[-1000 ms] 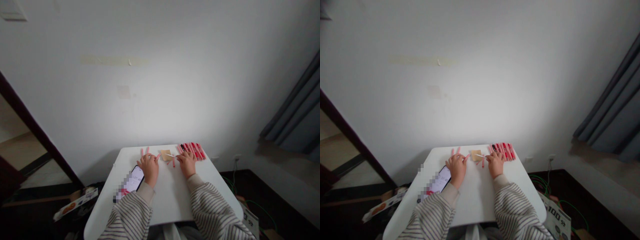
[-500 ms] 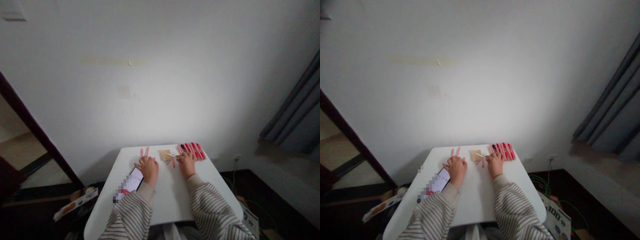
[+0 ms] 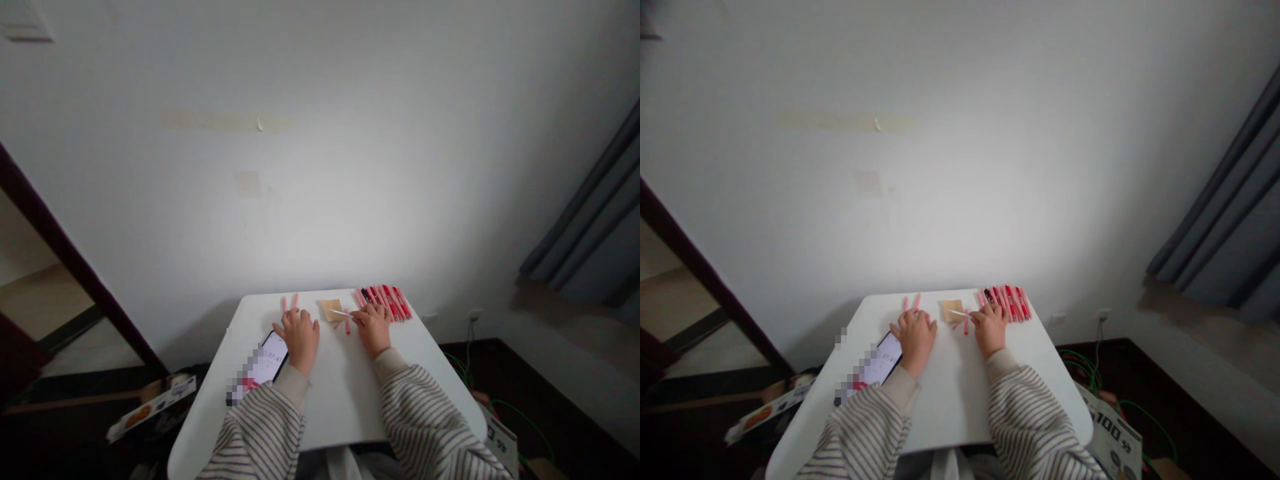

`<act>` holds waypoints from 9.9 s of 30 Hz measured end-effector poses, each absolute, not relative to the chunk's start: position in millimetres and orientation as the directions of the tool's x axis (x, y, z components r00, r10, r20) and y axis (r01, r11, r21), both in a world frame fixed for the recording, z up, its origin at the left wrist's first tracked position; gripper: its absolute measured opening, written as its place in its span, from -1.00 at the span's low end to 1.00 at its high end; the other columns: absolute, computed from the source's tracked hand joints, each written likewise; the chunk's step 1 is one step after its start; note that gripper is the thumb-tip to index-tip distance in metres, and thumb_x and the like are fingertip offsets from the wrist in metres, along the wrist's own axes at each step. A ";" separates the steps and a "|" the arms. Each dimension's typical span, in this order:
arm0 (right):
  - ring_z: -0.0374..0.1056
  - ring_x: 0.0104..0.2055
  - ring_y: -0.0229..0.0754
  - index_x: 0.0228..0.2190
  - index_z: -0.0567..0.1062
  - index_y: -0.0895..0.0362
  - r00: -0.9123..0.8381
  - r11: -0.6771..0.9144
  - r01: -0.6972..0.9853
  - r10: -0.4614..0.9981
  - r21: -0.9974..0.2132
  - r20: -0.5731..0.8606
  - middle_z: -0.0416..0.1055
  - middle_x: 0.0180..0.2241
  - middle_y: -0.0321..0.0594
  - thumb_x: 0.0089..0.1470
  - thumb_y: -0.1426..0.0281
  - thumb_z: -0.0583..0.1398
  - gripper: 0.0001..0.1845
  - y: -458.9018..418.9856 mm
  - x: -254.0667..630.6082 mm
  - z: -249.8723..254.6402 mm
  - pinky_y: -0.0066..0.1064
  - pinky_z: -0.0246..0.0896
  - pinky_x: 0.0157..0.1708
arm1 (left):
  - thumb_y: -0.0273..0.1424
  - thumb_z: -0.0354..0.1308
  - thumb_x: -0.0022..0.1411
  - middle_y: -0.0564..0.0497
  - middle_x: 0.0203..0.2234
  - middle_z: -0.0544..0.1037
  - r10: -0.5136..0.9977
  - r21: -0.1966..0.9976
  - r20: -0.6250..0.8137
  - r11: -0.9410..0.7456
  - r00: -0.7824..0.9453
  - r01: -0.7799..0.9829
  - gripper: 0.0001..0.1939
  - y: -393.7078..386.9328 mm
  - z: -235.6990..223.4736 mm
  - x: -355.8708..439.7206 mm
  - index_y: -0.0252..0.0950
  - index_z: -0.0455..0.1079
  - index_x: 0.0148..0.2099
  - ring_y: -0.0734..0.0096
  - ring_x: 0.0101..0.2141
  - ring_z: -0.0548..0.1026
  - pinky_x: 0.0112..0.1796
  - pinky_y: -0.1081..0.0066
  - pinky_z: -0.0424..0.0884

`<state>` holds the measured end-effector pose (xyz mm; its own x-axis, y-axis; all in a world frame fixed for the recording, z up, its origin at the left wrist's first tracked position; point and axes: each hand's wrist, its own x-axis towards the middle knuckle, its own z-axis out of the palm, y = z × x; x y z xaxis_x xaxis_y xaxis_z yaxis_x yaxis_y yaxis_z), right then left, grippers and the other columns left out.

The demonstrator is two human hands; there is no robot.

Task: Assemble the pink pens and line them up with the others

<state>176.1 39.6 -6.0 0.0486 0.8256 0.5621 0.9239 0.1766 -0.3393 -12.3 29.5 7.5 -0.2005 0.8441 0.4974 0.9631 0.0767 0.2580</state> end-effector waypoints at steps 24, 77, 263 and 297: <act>0.09 -0.06 -0.09 -0.32 0.59 -0.20 -0.011 0.209 0.934 0.827 -0.289 0.561 0.42 -0.24 -0.25 0.08 0.30 0.24 -0.86 40.8 174.4 -6.9 -0.15 -0.23 0.01 | -0.36 0.17 0.12 -0.03 -0.08 0.43 0.823 0.398 0.567 -0.234 -0.037 0.887 -0.87 31.6 8.7 -9.3 -0.13 0.52 -0.26 0.18 0.01 0.28 0.11 -0.02 0.05; 0.09 -0.04 -0.09 -0.30 0.59 -0.18 -0.021 0.210 0.938 0.827 -0.275 0.561 0.41 -0.21 -0.24 0.10 0.29 0.22 -0.86 39.3 173.8 -4.2 -0.15 -0.22 0.01 | -0.32 0.25 0.04 0.00 -0.07 0.42 0.851 0.392 0.524 -0.209 -0.031 0.896 -0.82 34.5 1.9 -15.7 -0.07 0.52 -0.23 0.21 0.03 0.28 0.12 0.07 0.06; 0.23 -0.16 -0.10 -0.34 0.58 -0.01 0.137 0.253 0.806 0.800 -0.535 0.584 0.51 -0.32 -0.25 0.19 0.19 0.10 -0.72 46.7 174.7 -19.2 -0.30 -0.13 -0.11 | -0.31 0.30 0.00 0.04 -0.08 0.46 0.898 0.377 0.435 -0.254 0.072 0.891 -0.95 21.1 4.7 9.4 -0.11 0.52 -0.40 0.11 0.05 0.21 0.12 -0.23 -0.15; 0.23 -0.13 -0.10 -0.27 0.56 -0.03 0.011 0.384 0.768 0.792 -0.512 0.610 0.50 -0.31 -0.26 0.17 0.23 0.12 -0.78 41.7 170.3 -16.8 -0.27 -0.07 -0.06 | -0.35 0.06 0.22 0.03 -0.23 0.58 0.851 0.476 0.525 -0.300 0.007 0.826 -0.81 13.1 14.0 5.4 -0.10 0.47 -0.16 0.29 -0.08 0.41 0.18 -0.08 -0.17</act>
